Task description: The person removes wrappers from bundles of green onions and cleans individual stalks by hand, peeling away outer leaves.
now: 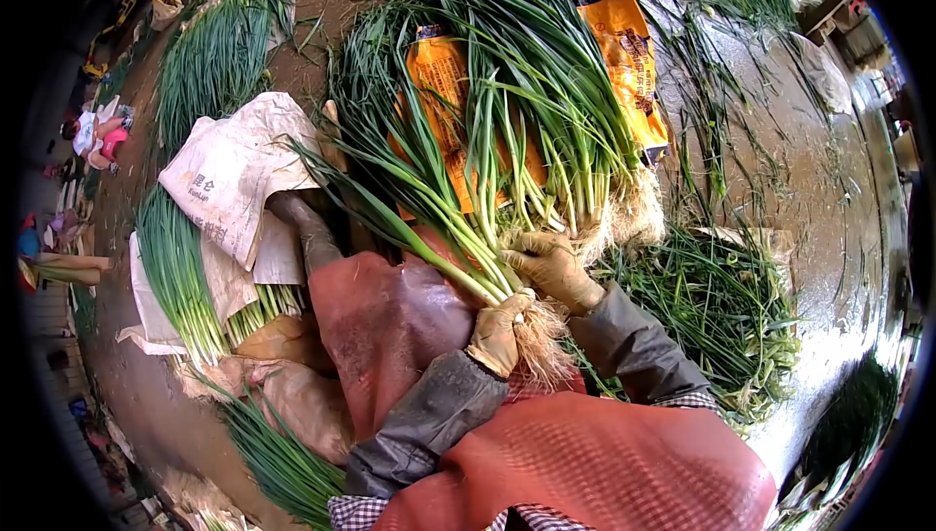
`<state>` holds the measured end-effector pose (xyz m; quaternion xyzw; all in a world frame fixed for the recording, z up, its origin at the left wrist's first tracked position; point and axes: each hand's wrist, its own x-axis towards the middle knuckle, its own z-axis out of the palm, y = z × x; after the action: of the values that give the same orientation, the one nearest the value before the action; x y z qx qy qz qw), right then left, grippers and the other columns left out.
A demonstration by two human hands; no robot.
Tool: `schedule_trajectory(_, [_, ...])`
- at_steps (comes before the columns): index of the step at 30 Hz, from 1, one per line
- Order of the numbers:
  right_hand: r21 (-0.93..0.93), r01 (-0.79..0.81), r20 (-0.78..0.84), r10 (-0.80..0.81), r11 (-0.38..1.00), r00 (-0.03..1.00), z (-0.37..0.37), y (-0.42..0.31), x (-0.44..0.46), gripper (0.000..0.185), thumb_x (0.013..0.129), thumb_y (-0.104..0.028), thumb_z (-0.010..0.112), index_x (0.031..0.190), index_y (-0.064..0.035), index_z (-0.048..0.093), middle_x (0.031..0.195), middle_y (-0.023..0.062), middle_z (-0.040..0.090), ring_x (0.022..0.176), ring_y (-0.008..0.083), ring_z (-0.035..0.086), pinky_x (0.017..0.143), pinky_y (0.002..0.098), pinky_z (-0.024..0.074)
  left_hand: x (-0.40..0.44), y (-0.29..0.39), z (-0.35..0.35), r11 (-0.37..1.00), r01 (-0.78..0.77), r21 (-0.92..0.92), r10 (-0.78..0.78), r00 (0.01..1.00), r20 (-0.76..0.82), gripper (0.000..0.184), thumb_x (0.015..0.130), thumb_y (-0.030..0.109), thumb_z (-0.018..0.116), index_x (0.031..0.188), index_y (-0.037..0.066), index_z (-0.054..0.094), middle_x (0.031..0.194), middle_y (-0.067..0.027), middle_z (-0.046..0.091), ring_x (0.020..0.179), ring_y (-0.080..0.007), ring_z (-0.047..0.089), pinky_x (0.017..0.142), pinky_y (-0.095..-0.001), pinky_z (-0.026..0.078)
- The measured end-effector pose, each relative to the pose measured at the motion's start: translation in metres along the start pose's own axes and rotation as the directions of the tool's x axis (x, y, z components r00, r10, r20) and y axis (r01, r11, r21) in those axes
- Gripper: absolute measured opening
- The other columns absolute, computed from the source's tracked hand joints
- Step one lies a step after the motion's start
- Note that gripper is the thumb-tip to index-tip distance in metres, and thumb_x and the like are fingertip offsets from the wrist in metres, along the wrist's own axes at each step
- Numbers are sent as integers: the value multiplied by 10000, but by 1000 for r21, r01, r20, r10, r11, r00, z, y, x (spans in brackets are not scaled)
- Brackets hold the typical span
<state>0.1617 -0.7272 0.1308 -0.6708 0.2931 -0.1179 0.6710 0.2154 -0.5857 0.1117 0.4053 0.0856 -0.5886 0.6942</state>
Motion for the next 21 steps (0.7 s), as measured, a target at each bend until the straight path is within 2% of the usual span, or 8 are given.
schedule_trajectory(2, [234,-265,72,255,935,964,-8,-7,-10,154,915,-175,581,856,-33,574,751,42,582,632,99,529,553,246,435,1,-1,-1,1000,16,10,-17,1000,17,220,845,80,577,1036,-23,609,966,-55,623,872,-150,596,805,-260,489])
schedule_trajectory(8, [510,-189,148,131,839,980,-82,13,-97,194,910,-211,581,839,-31,565,756,80,610,752,164,603,641,285,491,7,-6,-14,999,-29,-32,28,999,-21,282,833,53,559,1084,-70,600,969,-84,635,836,-160,606,785,-275,513])
schedule_trajectory(11, [-39,-658,188,652,752,734,-149,49,-163,232,911,-256,565,937,-33,626,883,123,667,902,198,636,747,311,503,10,-4,-19,996,31,-79,-31,999,-6,312,816,12,587,1121,-52,570,995,-73,625,915,-151,581,841,-269,480])
schedule_trajectory(13, [-995,21,104,953,102,284,-181,124,-187,288,922,-285,513,1050,-70,654,977,131,675,949,238,635,835,341,489,12,-3,-18,997,52,-61,-54,998,-25,343,817,13,603,1150,-55,559,1017,-83,628,896,-147,587,822,-265,487])
schedule_trajectory(15, [-999,-28,0,795,21,607,-185,102,-180,298,912,-271,489,1093,-106,659,1034,134,665,969,269,619,904,362,458,6,3,-10,997,0,-73,2,1000,25,292,812,37,637,1087,-59,611,1025,-68,627,857,-127,585,748,-241,499])
schedule_trajectory(17, [-896,-161,23,404,414,914,-141,70,-75,304,911,-292,508,1079,-75,639,953,134,663,778,232,616,746,342,494,-2,9,-3,999,43,-7,-43,999,14,341,832,64,594,1153,-53,586,1019,-53,627,865,-123,582,768,-211,477])
schedule_trajectory(19, [-640,-122,-40,126,758,991,-89,62,22,380,893,-340,547,1123,-44,603,929,125,656,738,205,599,691,336,490,8,1,-15,1000,18,-5,-18,1000,-13,325,821,49,600,1132,-43,591,993,-52,627,862,-134,584,778,-225,482])
schedule_trajectory(21, [-464,-250,-75,243,850,967,-52,80,98,477,875,-388,586,1167,-12,566,904,115,649,698,179,581,637,331,487,17,-8,-26,998,51,-30,-52,998,-26,291,827,41,582,1107,-41,584,958,-66,626,892,-154,591,788,-268,503])
